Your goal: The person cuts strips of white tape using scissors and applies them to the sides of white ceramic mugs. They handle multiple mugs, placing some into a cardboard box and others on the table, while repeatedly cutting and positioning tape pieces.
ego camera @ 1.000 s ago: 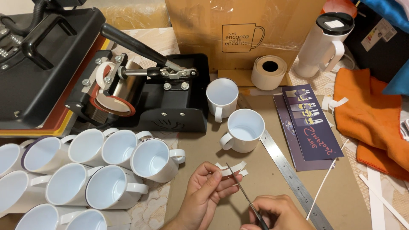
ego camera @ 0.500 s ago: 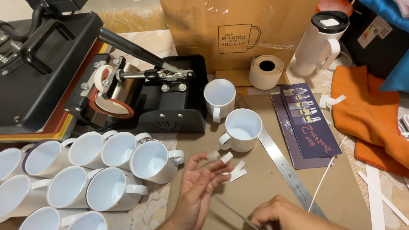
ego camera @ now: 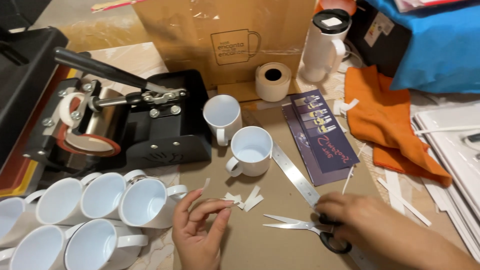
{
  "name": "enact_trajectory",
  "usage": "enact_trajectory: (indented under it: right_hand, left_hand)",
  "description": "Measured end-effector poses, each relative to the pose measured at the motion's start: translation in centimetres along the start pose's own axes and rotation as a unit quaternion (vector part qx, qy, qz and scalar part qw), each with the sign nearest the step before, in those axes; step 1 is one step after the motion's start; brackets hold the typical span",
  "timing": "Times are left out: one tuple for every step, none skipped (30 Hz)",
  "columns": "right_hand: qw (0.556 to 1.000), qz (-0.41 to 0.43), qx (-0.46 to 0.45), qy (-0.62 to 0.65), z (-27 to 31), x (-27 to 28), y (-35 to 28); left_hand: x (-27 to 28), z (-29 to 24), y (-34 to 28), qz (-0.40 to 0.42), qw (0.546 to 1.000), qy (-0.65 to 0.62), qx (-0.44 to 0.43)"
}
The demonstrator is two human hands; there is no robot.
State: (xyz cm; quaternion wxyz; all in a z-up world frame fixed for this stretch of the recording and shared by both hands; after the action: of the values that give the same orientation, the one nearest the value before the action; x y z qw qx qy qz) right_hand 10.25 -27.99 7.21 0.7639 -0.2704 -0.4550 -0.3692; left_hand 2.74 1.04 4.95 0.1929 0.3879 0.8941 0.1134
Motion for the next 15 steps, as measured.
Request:
enact_trajectory:
  right_hand:
    - [0.998, -0.064, 0.001, -0.011, -0.2, 1.0, 0.2]
    - [0.998, -0.065, -0.003, -0.012, -0.8, 1.9, 1.0]
    - [0.984, -0.160, -0.046, -0.058, -1.8, 3.5, 1.8]
    - [0.958, -0.254, -0.086, -0.102, -2.6, 5.2, 2.4]
    - [0.957, -0.255, -0.089, -0.103, -3.6, 5.8, 4.2]
    - [0.951, -0.275, -0.106, -0.098, -4.7, 6.7, 5.9]
    - [0.943, -0.296, -0.121, -0.095, -5.9, 7.6, 7.7]
    - [0.942, -0.298, -0.123, -0.097, -6.6, 7.9, 9.6]
    - [0.938, -0.257, -0.205, -0.109, -7.9, 7.7, 11.4]
    - [0.926, -0.214, -0.287, -0.121, -9.2, 7.6, 13.1]
    - [0.926, -0.215, -0.286, -0.121, -11.3, 6.7, 14.6]
    - [0.923, -0.236, -0.279, -0.119, -13.4, 6.0, 16.2]
    - [0.920, -0.257, -0.271, -0.118, -15.4, 5.3, 18.0]
    - [0.920, -0.259, -0.269, -0.118, -15.0, 5.8, 18.2]
    - [0.909, -0.270, -0.311, -0.058, -14.9, 5.9, 18.2]
  left_hand:
    - [0.0, -0.2, 0.0, 0.005, 0.999, 0.007, -0.031]
    - [-0.1, -0.2, -0.1, 0.008, 1.000, 0.005, -0.029]
    - [-0.2, -0.2, -0.3, 0.015, 0.999, 0.017, -0.026]
    - [-0.2, -0.2, -0.4, 0.023, 0.999, 0.029, -0.023]
    - [-0.2, -0.3, -0.5, 0.025, 0.999, 0.028, -0.022]
    - [-0.5, -0.5, -0.6, 0.055, 0.997, 0.037, -0.026]
    - [-0.8, -0.6, -0.8, 0.085, 0.995, 0.045, -0.030]
    - [-0.9, -0.3, -0.7, 0.087, 0.995, 0.042, -0.031]
    - [-1.0, -0.2, -0.8, 0.107, 0.992, 0.040, -0.060]
    - [-1.1, -0.2, -0.8, 0.126, 0.987, 0.038, -0.089]
    - [-1.1, 0.1, -0.8, 0.126, 0.987, 0.037, -0.090]
    - [-1.0, 0.2, -0.9, 0.134, 0.983, 0.052, -0.114]
    - [-1.0, 0.3, -0.8, 0.140, 0.978, 0.067, -0.139]
    - [-1.1, 0.3, -0.6, 0.138, 0.978, 0.066, -0.141]
    - [-1.1, 0.2, -0.5, 0.143, 0.977, 0.065, -0.147]
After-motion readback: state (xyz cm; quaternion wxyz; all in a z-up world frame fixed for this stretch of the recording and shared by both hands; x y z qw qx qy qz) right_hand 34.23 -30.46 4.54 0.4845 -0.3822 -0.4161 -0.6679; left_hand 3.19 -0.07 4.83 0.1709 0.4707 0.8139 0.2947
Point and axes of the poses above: each hand's wrist, its own y-axis towards the middle knuckle, its own x-axis out of the back of the hand, z = x × y, the point moved 4 cm from there along y, towards the middle knuckle, and after that the axes turned 15 degrees about -z, right-handed, at the moved point
